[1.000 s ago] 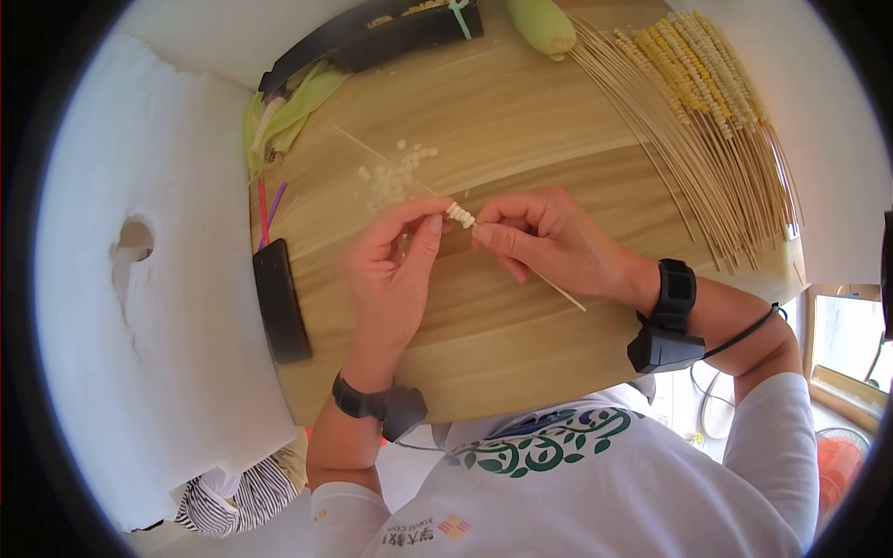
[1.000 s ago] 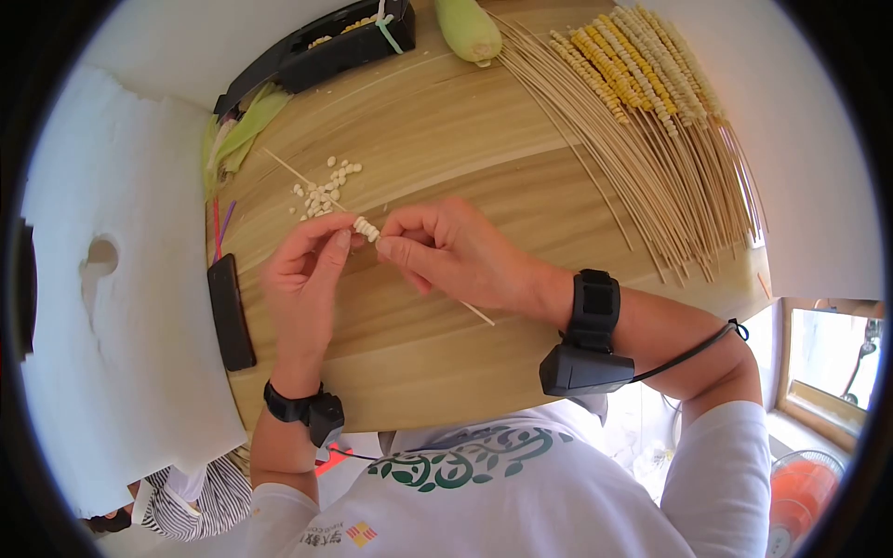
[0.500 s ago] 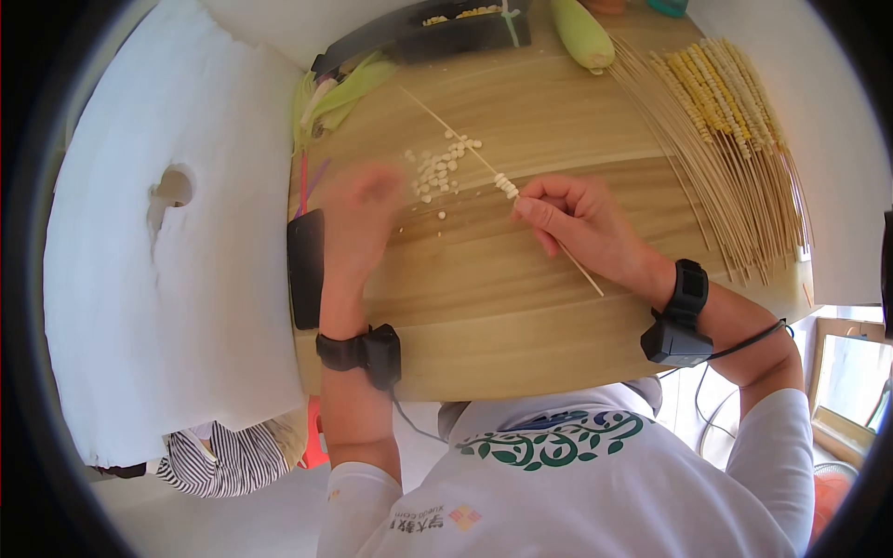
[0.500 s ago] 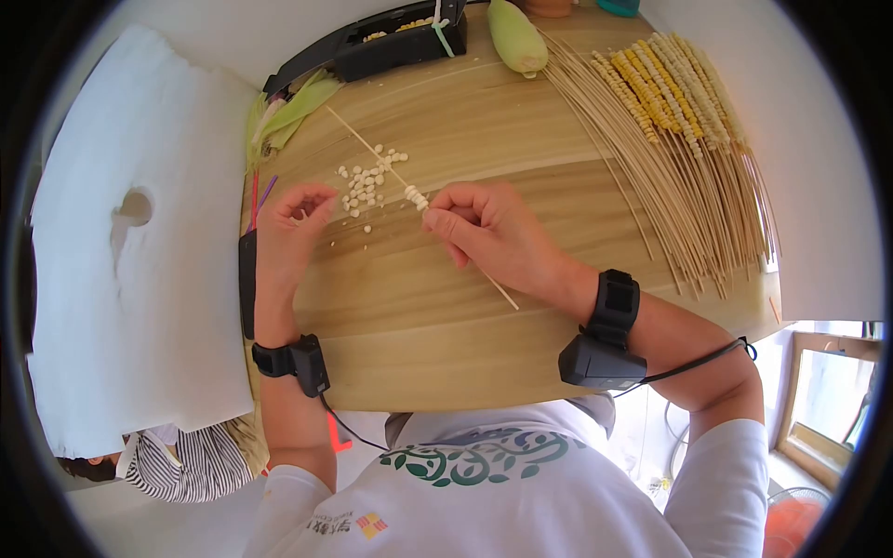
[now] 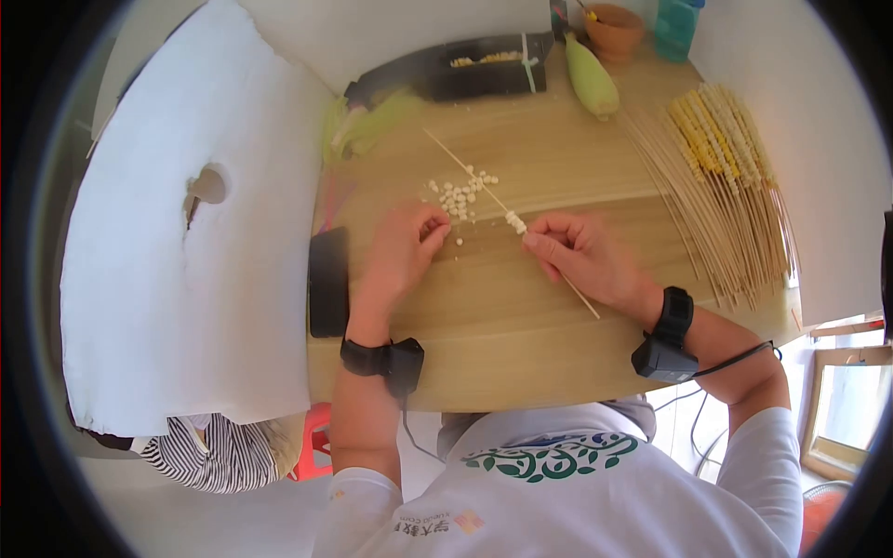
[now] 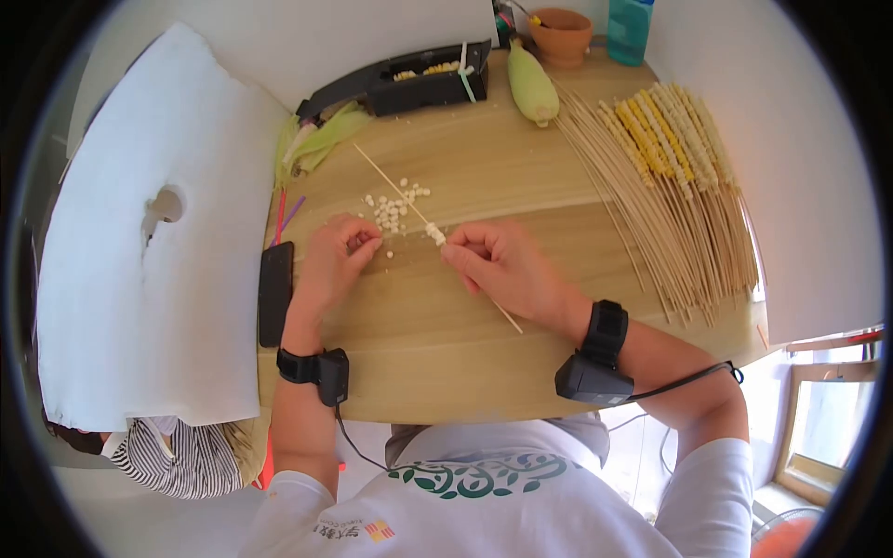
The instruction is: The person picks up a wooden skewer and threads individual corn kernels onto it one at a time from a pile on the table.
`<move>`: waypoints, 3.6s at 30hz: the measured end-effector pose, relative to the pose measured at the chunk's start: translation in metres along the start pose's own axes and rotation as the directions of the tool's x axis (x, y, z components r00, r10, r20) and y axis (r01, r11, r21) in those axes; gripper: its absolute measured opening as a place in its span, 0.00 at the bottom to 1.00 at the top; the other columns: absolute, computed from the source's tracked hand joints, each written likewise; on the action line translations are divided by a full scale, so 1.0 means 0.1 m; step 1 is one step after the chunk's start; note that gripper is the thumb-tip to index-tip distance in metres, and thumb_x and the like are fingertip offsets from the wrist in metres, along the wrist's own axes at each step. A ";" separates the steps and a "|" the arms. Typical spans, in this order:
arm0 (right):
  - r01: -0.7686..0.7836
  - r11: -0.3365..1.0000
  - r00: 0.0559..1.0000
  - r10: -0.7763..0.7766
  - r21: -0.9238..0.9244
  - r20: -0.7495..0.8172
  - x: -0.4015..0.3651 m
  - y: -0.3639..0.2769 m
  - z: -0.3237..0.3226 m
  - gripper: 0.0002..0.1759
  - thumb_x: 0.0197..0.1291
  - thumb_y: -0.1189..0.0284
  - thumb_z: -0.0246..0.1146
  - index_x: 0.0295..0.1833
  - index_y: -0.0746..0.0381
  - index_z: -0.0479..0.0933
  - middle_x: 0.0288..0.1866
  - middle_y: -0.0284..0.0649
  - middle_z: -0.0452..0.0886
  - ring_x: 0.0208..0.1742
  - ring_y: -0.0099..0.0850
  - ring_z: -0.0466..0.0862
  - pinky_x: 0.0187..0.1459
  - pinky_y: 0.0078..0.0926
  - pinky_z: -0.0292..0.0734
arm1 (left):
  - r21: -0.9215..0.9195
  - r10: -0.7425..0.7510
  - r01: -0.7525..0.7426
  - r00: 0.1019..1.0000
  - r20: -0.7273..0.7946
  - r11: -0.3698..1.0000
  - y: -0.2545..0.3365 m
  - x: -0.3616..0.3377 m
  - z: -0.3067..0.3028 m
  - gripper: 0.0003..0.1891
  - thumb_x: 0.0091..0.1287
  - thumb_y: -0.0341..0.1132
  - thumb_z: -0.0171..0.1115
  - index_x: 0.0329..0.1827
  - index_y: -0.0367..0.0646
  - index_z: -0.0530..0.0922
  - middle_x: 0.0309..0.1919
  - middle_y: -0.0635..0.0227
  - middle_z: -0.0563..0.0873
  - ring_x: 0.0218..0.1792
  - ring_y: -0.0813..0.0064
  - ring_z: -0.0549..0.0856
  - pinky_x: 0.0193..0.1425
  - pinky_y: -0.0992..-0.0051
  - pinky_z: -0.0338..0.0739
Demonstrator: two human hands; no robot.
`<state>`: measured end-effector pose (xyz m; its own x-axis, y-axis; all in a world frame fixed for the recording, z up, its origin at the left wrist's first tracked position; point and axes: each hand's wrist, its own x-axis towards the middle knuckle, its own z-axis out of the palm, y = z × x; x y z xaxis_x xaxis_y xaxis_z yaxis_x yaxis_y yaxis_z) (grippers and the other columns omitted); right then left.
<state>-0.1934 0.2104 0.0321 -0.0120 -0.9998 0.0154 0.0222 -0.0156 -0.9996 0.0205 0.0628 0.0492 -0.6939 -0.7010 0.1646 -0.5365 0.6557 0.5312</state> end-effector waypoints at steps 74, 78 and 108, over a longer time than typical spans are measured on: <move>0.030 1.000 0.989 -0.029 0.007 -0.147 -0.05 0.03 0.11 0.11 0.71 0.66 0.59 0.39 0.62 0.79 0.16 0.24 0.67 0.16 0.13 0.62 0.19 0.14 0.52 | -0.729 -0.135 -0.116 0.951 -0.277 0.675 -0.77 0.17 0.21 0.09 0.62 0.29 0.67 0.43 0.36 0.84 0.35 0.69 0.88 0.34 0.82 0.83 0.40 0.82 0.75; 0.026 0.999 0.985 -0.030 -0.028 -0.169 -0.08 0.01 0.13 0.10 0.71 0.67 0.57 0.40 0.62 0.78 0.16 0.24 0.66 0.15 0.13 0.60 0.18 0.14 0.50 | -0.721 -0.143 -0.047 0.969 -0.200 0.691 -0.90 0.21 0.23 0.14 0.63 0.35 0.65 0.48 0.38 0.83 0.42 0.64 0.87 0.45 0.75 0.83 0.52 0.73 0.75; -0.083 0.987 0.942 0.123 0.138 -0.312 -0.07 0.00 0.11 0.09 0.70 0.70 0.59 0.37 0.62 0.79 0.18 0.28 0.72 0.18 0.15 0.67 0.21 0.14 0.57 | -0.799 -0.386 -0.077 0.845 -0.370 0.596 -0.50 0.31 0.39 0.06 0.67 0.28 0.64 0.43 0.34 0.81 0.31 0.72 0.84 0.31 0.85 0.81 0.37 0.82 0.76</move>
<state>-0.1822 0.2176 0.0320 -0.3208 -0.9401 -0.1156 0.1606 0.0663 -0.9848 0.0067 0.0190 -0.0044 -0.2021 -0.9491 0.2414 0.1179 0.2211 0.9681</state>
